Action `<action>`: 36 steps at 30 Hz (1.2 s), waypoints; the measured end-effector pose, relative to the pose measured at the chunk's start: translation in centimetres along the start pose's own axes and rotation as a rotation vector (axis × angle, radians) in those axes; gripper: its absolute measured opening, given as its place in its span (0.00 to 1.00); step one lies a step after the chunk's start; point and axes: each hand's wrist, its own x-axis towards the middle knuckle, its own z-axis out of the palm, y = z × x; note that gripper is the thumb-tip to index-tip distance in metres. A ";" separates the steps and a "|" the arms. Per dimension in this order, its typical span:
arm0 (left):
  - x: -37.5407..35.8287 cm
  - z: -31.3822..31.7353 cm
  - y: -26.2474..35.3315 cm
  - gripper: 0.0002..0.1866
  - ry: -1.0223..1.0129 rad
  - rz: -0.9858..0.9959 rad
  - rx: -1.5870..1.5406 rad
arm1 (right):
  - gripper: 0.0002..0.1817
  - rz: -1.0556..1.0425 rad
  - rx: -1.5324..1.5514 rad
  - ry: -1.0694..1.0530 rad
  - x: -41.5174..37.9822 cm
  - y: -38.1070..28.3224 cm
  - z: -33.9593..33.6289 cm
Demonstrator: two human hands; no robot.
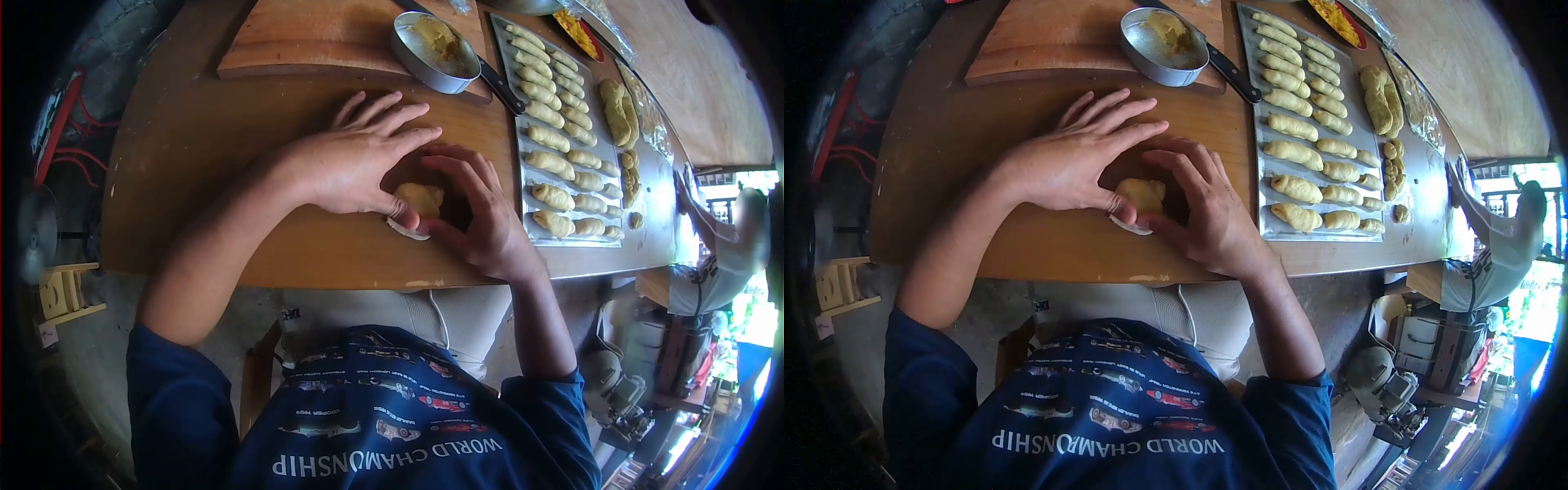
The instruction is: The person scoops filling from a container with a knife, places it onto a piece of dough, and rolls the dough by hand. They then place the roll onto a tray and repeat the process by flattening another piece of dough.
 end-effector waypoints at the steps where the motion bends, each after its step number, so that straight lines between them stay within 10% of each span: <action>1: 0.1 0.1 0.0 0.71 0.007 -0.003 0.000 | 0.43 0.023 0.016 -0.007 0.1 -0.1 -0.1; 36: 0.0 -0.6 -1.1 0.58 0.019 -0.015 -0.072 | 0.42 0.144 0.018 0.036 1.3 0.0 0.6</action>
